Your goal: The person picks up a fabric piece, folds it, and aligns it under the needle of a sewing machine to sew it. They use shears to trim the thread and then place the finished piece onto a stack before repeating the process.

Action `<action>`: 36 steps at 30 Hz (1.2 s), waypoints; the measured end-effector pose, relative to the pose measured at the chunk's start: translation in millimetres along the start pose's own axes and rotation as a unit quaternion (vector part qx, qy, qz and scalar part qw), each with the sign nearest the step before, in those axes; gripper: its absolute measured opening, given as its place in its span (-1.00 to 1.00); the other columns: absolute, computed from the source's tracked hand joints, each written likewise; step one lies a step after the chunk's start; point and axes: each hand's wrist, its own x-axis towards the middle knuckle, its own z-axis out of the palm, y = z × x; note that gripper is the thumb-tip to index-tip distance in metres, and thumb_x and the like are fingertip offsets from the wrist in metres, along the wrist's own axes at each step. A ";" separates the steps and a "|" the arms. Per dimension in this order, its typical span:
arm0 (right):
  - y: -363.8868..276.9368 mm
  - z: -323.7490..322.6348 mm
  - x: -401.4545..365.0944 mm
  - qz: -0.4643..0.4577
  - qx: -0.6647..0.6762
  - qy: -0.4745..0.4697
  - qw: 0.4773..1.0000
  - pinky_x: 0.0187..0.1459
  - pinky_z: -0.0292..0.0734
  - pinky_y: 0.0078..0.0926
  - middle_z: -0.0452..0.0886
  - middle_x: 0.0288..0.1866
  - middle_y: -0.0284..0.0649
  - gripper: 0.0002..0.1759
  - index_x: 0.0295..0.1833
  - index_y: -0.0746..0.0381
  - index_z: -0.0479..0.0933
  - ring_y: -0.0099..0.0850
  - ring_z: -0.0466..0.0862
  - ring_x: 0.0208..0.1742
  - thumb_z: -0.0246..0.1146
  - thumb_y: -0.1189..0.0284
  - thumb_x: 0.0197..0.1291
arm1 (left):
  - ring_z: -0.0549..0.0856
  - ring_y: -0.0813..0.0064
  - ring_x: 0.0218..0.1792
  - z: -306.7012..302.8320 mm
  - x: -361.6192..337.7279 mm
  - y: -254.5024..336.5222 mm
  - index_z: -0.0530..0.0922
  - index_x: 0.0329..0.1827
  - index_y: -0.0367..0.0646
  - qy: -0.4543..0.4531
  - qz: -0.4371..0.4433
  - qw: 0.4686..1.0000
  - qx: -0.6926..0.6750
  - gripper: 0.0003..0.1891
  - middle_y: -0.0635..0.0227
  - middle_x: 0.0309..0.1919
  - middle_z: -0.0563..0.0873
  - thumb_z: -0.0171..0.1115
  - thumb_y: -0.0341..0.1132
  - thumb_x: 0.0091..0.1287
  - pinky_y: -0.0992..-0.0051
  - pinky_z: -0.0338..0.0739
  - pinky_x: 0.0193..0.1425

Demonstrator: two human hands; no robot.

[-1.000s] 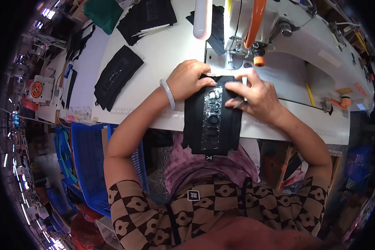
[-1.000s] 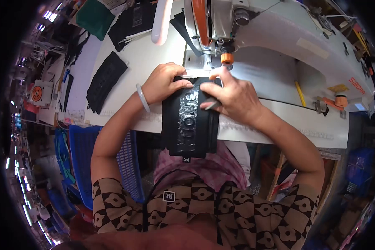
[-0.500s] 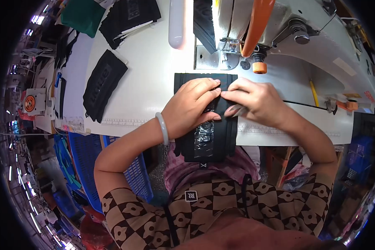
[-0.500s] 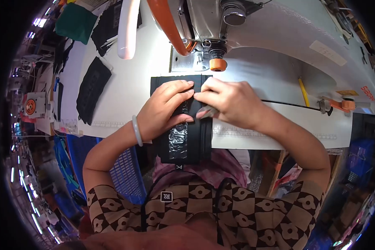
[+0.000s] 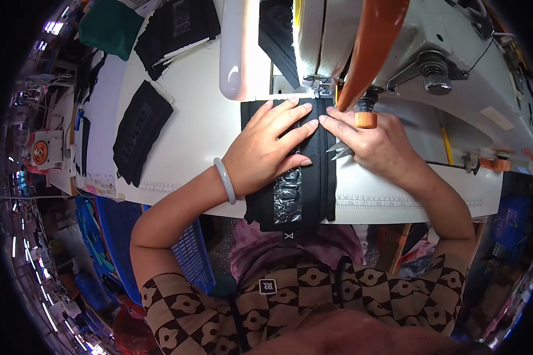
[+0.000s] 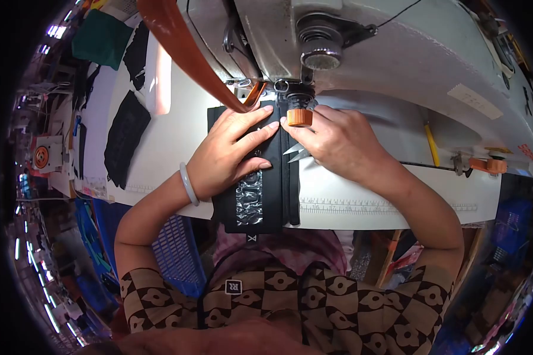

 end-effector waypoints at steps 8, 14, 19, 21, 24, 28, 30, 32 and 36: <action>4.0 1.1 3.0 0.016 -0.011 -0.004 1.000 -0.02 0.77 -0.24 0.79 0.07 -0.11 -0.58 0.14 0.17 0.74 -0.17 0.83 0.00 0.33 0.58 0.13 | 0.45 -0.01 0.51 -2.8 5.5 -6.3 0.60 0.34 -0.17 0.012 0.000 1.000 -0.002 -0.39 0.07 0.42 0.54 0.46 -0.05 0.30 -0.08 0.28 0.59; 0.8 1.7 -6.4 -0.002 0.038 -0.015 0.999 -0.02 0.76 -0.23 0.79 0.03 -0.15 -0.52 0.17 0.12 0.73 -0.17 0.82 -0.02 0.32 0.63 0.10 | 0.48 -0.02 0.48 -1.4 5.0 -5.5 0.65 0.26 -0.18 0.022 0.009 1.000 -0.010 -0.47 0.10 0.37 0.58 0.48 -0.09 0.30 -0.11 0.29 0.57; 4.5 -0.8 -2.0 0.017 0.016 -0.026 0.999 0.00 0.75 -0.21 0.78 0.01 -0.16 -0.41 0.26 0.01 0.70 -0.17 0.80 -0.03 0.31 0.66 0.08 | 0.50 0.00 0.47 -0.4 12.8 -18.0 0.65 0.24 -0.18 0.039 0.019 0.999 -0.010 -0.49 0.11 0.35 0.59 0.46 -0.08 0.32 -0.12 0.31 0.55; 6.3 1.5 -1.1 0.038 0.010 -0.025 0.999 0.01 0.74 -0.19 0.78 -0.01 -0.14 -0.37 0.29 -0.04 0.69 -0.16 0.80 -0.03 0.33 0.65 0.06 | 0.50 0.01 0.47 1.1 16.4 -25.0 0.66 0.23 -0.18 0.045 0.012 0.999 -0.019 -0.50 0.11 0.33 0.60 0.45 -0.07 0.34 -0.12 0.32 0.55; 10.2 5.9 -2.8 0.054 -0.013 -0.032 0.998 0.00 0.74 -0.18 0.77 -0.02 -0.12 -0.38 0.31 -0.07 0.68 -0.15 0.79 -0.03 0.36 0.61 0.09 | 0.51 0.01 0.47 -0.4 24.6 -36.8 0.67 0.20 -0.19 0.037 0.006 0.999 -0.018 -0.53 0.12 0.31 0.62 0.43 -0.06 0.36 -0.09 0.33 0.55; 14.9 12.1 -7.0 0.108 -0.018 -0.046 0.993 0.01 0.72 -0.15 0.76 -0.02 -0.06 -0.42 0.34 -0.04 0.65 -0.08 0.78 -0.02 0.38 0.53 0.17 | 0.51 0.02 0.46 -3.9 37.9 -50.6 0.69 0.13 -0.20 0.028 -0.003 1.000 -0.001 -0.56 0.12 0.27 0.65 0.42 -0.05 0.38 0.00 0.37 0.55; 9.7 6.6 -4.6 0.129 -0.012 -0.052 0.990 0.02 0.71 -0.14 0.75 -0.02 -0.03 -0.44 0.35 -0.02 0.63 -0.05 0.78 -0.01 0.38 0.50 0.20 | 0.52 0.02 0.45 -6.5 40.3 -54.2 0.70 0.10 -0.20 0.034 -0.005 0.999 0.006 -0.58 0.13 0.25 0.66 0.42 -0.04 0.39 0.05 0.38 0.55; -3.6 -16.8 0.7 0.246 0.042 -0.082 0.965 0.03 0.68 -0.14 0.75 -0.02 0.01 -0.49 0.36 0.03 0.60 -0.02 0.77 0.01 0.37 0.40 0.28 | 0.53 0.03 0.45 -11.2 40.4 -55.1 0.71 0.08 -0.20 0.036 0.005 0.999 0.021 -0.59 0.12 0.24 0.67 0.41 -0.04 0.39 0.09 0.39 0.55; 13.1 -37.0 -5.9 0.383 0.130 -0.161 0.900 0.07 0.65 -0.16 0.74 -0.01 0.05 -0.52 0.36 0.09 0.56 -0.01 0.77 0.03 0.33 0.28 0.36 | 0.51 0.06 0.48 -20.6 50.1 -67.1 0.72 0.09 -0.17 0.070 -0.028 0.997 0.002 -0.59 0.05 0.26 0.66 0.42 -0.03 0.39 0.14 0.38 0.56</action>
